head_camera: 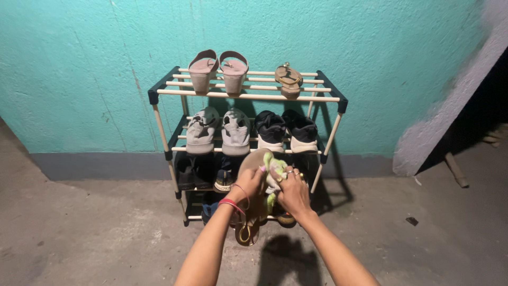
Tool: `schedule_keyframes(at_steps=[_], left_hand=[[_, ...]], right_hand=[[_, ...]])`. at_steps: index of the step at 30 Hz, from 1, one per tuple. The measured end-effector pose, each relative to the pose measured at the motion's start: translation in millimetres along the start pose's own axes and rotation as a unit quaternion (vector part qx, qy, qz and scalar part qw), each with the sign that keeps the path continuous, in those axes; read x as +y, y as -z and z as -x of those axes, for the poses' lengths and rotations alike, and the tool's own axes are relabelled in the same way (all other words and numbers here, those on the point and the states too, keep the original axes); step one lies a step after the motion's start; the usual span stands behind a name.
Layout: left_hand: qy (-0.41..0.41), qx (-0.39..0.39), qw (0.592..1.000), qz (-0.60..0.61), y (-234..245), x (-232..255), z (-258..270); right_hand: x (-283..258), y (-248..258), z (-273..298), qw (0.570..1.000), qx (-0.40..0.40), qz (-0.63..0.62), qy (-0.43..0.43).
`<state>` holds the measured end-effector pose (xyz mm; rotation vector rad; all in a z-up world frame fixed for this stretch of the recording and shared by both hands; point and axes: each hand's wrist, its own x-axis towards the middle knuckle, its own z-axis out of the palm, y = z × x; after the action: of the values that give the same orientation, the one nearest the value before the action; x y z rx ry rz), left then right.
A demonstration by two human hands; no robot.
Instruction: The person wipes several pairs of shoes and sandals with a cloth and places them on a shoe rack. They handle white sneakers, pink slides, and beige sandals, wiping each item and arranging them on the rack.
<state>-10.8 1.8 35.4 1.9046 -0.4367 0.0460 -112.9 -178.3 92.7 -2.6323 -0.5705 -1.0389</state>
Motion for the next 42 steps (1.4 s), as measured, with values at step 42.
schedule_keyframes(at_steps=[42], left_hand=[[-0.049, -0.079, 0.948, 0.304, 31, 67, 10]], right_hand=[[42, -88, -8, 0.951, -0.171, -0.248, 0.066]])
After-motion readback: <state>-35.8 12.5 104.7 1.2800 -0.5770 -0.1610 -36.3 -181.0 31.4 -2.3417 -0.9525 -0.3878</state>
